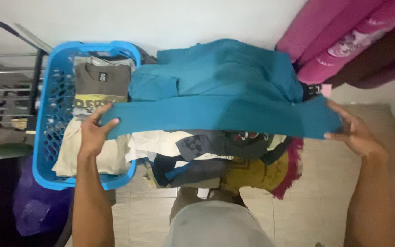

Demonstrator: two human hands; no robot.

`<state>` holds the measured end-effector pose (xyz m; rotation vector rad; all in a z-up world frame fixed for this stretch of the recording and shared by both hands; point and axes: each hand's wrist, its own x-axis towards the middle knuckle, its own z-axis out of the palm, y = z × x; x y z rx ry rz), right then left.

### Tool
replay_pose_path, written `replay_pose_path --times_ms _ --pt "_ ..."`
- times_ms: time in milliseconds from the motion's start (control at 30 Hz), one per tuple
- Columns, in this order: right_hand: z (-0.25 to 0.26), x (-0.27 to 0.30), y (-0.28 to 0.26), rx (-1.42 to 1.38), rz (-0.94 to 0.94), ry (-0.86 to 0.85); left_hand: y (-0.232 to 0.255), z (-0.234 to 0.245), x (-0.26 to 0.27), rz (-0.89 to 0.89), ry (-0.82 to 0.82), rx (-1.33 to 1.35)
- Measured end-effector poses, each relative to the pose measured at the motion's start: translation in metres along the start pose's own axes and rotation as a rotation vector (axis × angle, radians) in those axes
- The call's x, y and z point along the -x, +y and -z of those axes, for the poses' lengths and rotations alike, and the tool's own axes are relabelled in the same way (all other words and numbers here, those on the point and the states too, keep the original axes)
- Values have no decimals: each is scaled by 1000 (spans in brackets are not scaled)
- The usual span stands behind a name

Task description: The person folds several shirts and a pair of shorts, smoothing each item by hand before placing them into a blue laundry basket.

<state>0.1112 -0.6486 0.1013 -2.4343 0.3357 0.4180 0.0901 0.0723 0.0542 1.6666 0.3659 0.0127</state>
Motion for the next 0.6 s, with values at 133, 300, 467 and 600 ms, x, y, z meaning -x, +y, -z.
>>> replay_pose_path --times_ms 133,300,467,600 --pt "30 13 -10 -375 224 55 31 8 -6 -256 23 -184" --pt "66 41 -27 -521 485 143 67 22 -2 -389 9 -119" --pt "17 26 -35 -128 -40 39 12 8 -15 -292 -70 -371" --pt "-26 14 -22 -170 -11 -58 -28 -10 -12 -159 -80 -282"
